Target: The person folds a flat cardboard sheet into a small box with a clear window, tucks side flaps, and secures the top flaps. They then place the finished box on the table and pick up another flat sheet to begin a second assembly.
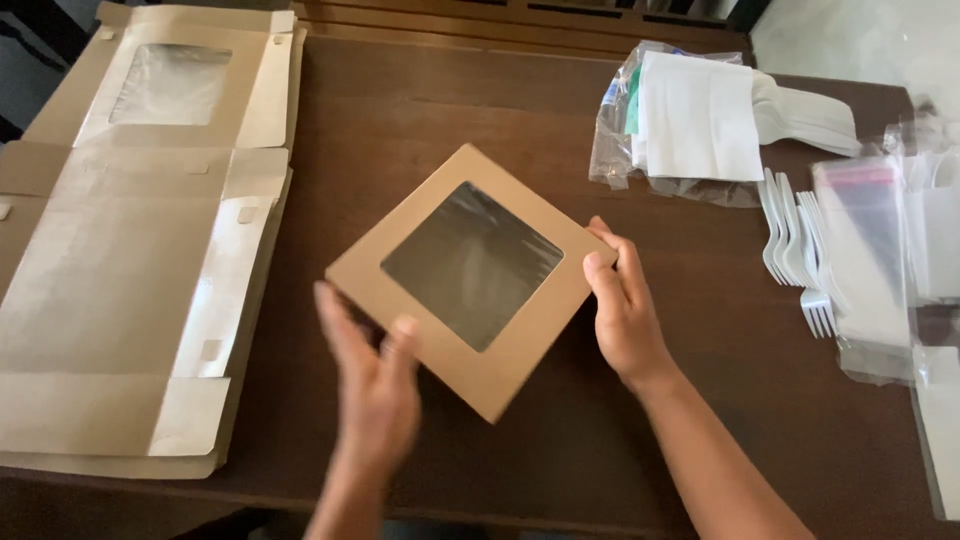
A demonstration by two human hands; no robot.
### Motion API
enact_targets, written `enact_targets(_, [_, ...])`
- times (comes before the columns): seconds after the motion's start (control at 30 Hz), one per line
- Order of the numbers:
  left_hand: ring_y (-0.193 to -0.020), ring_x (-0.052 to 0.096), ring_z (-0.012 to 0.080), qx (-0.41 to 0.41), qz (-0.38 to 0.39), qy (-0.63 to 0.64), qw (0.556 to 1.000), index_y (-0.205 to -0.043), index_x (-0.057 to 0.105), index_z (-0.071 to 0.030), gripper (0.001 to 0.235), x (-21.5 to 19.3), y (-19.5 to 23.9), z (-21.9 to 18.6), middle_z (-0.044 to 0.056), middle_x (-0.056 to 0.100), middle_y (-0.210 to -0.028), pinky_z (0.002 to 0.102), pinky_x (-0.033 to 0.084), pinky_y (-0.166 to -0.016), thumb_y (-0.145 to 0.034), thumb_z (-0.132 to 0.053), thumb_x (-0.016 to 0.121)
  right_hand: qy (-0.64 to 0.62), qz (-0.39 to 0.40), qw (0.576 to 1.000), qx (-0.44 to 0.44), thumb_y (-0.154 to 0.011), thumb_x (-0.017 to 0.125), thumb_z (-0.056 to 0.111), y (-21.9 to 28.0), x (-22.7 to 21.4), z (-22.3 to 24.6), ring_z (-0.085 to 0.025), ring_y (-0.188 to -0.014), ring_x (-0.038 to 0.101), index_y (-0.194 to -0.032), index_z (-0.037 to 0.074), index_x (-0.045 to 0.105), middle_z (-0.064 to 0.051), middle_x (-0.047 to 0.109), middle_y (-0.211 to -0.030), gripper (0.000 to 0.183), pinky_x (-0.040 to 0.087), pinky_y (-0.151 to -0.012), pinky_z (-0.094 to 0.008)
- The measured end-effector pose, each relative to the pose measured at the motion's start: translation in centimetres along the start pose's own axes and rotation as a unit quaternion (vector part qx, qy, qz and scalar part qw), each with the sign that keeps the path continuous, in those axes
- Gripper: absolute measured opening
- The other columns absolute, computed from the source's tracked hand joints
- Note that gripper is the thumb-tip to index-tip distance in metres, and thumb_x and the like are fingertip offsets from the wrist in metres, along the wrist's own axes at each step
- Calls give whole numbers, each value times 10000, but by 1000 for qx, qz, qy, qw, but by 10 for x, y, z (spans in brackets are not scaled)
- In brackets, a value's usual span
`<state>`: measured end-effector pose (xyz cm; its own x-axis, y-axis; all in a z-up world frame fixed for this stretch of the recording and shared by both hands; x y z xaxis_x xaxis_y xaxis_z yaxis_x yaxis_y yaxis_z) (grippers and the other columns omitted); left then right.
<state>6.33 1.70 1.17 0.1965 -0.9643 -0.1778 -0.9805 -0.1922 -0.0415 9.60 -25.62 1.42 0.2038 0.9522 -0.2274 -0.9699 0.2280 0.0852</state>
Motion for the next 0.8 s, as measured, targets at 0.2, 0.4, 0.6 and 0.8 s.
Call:
enact_targets(0.2, [-1545, 320, 356, 52, 76, -7, 996, -1581, 296, -78, 789, -29, -60, 1, 172, 99, -1733, 397, 351, -1148, -930, -402, 602, -24, 60, 998, 17, -980, 388, 311, -22, 2, -1, -171, -1434, 471, -1409, 56, 450, -60, 361, -1682, 503, 408, -1110, -358])
enact_targets(0.4, [-1538, 158, 451, -48, 244, 116, 962, -1594, 308, 32, 712, -4, -34, -21, 303, 231, -1668, 543, 182, -1209, -959, -176, 554, -9, 71, 997, -28, -1027, 424, 357, -32, -2, 3, -376, -1509, 354, -1330, 65, 518, -203, 407, -1617, 431, 260, -1208, -556])
enact_targets(0.6, [-1475, 430, 99, -169, 187, 137, 958, -1607, 337, -148, 717, 3, -18, -5, -15, 453, -1644, 296, 337, -1191, -910, -191, 498, -22, -45, 997, -60, -1037, 461, 356, -49, -7, -3, -144, -1243, 628, -1078, 113, 681, -73, 670, -1411, 331, 478, -1015, -289])
enact_targets(0.8, [-1543, 321, 134, -110, 152, 165, 968, -1597, 316, -90, 698, 6, -8, 0, 32, 365, -1681, 319, 287, -1216, -919, -154, 468, -4, -165, 985, -56, -976, 649, 392, -43, -21, -4, -124, -1234, 695, -750, 147, 645, 11, 765, -1230, 333, 522, -1009, -230])
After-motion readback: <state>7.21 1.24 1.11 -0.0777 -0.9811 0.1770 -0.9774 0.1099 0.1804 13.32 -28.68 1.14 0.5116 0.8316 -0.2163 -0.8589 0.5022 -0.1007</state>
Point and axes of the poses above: each hand's wrist, its own y-axis away from the middle knuckle, its own x-axis out of the palm, z = x × y, the point moved 8 cm from there along -y, towards the middle knuckle
